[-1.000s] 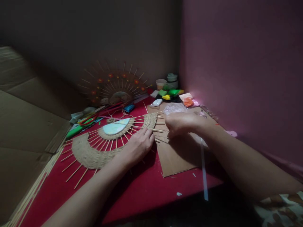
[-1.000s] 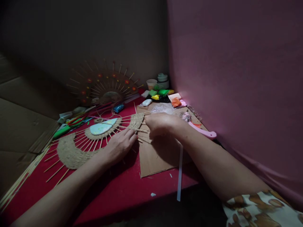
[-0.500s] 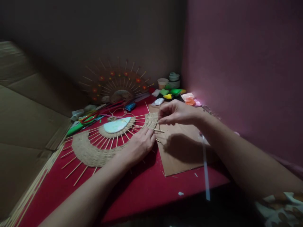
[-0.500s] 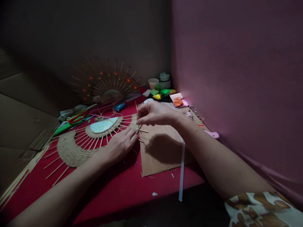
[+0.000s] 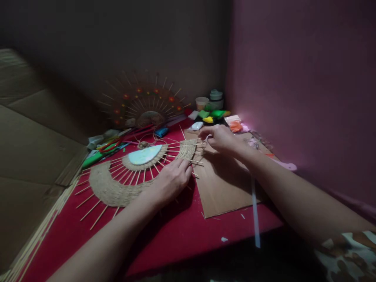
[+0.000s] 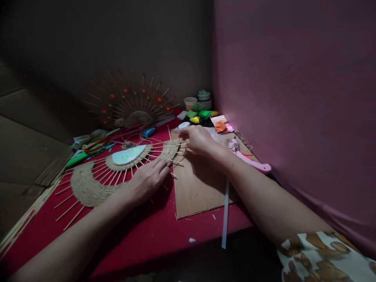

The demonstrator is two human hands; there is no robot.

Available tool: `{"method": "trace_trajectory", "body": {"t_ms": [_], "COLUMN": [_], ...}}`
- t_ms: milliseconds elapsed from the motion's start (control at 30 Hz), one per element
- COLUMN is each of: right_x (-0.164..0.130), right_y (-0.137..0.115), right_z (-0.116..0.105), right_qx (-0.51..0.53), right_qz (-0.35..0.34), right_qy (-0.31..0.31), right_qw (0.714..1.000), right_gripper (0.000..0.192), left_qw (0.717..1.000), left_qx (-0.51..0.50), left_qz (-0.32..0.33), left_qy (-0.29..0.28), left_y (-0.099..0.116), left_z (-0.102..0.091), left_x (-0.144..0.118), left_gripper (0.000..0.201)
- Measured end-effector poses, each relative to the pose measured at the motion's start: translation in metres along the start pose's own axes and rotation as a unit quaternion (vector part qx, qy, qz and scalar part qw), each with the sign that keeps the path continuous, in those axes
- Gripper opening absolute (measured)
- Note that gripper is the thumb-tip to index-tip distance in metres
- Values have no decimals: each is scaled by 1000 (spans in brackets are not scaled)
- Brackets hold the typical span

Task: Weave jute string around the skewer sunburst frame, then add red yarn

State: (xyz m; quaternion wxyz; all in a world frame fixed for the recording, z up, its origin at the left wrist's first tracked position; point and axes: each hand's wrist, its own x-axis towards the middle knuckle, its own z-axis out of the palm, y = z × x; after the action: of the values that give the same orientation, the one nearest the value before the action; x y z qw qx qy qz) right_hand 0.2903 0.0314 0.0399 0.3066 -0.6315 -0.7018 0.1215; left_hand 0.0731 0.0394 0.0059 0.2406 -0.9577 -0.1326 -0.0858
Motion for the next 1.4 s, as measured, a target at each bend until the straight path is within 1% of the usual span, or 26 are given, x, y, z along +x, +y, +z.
{"method": "trace_trajectory", "body": {"t_ms": [33,100,167,233,333,400,467,633,733,900,1067,1133,1200,1300,1400], "right_x": [-2,-5,-6,-5,-3,-2,-1,-1,-2,-4,-4,-3,-3,-3,-3], "right_y": [-4,-10,-12,-11,-10,-10,-9,-5,-3,-6,-5,-3,-2,-2,-3], "right_z": [0,1,5,8,10,8,7,13,17,18,20,22,23,23,23], "right_qx": [10,31,23,-1,3,22,20,-25,-44,-82,-112,-116,-119,-119,-117], "right_qz": [-21,-75,-117,-123,-78,-48,-41,-85,-88,-63,-64,-71,-74,-64,-58], "right_qy": [-31,-113,-168,-184,-196,-199,-192,-143,-140,-151,-150,-146,-145,-143,-143], "right_qw": [999,990,978,975,977,978,980,986,985,983,980,980,979,980,981], "right_gripper": [38,32,26,21,18,14,10,9,10,10,7,7,7,7,6], "left_qw": [1000,1000,1000,1000,1000,1000,1000,999,998,998,998,997,992,978,970], "left_qx": [-1,-5,-7,-10,-16,-18,-17,-33,-49,-58,-65,-79,-120,-199,-214], "left_qz": [0,0,0,-1,-10,-17,-19,-19,-18,-16,-17,-24,-35,-65,-95], "left_qy": [5,11,14,9,-4,-10,-6,23,32,8,2,-4,-8,20,62], "left_y": [0,0,-1,-1,-2,-2,-3,-7,-8,-8,-8,-9,-11,-15,-19], "left_z": [-1,-2,-3,-4,-5,-5,-5,-5,-6,-6,-3,-1,1,4,7], "left_x": [0,-1,-1,-3,-4,-5,-6,-7,-7,-6,-6,-6,-6,-6,-7], "left_gripper": [19,20,20,19,15,15,16,20,24,27,25,23,22,17,14]}}
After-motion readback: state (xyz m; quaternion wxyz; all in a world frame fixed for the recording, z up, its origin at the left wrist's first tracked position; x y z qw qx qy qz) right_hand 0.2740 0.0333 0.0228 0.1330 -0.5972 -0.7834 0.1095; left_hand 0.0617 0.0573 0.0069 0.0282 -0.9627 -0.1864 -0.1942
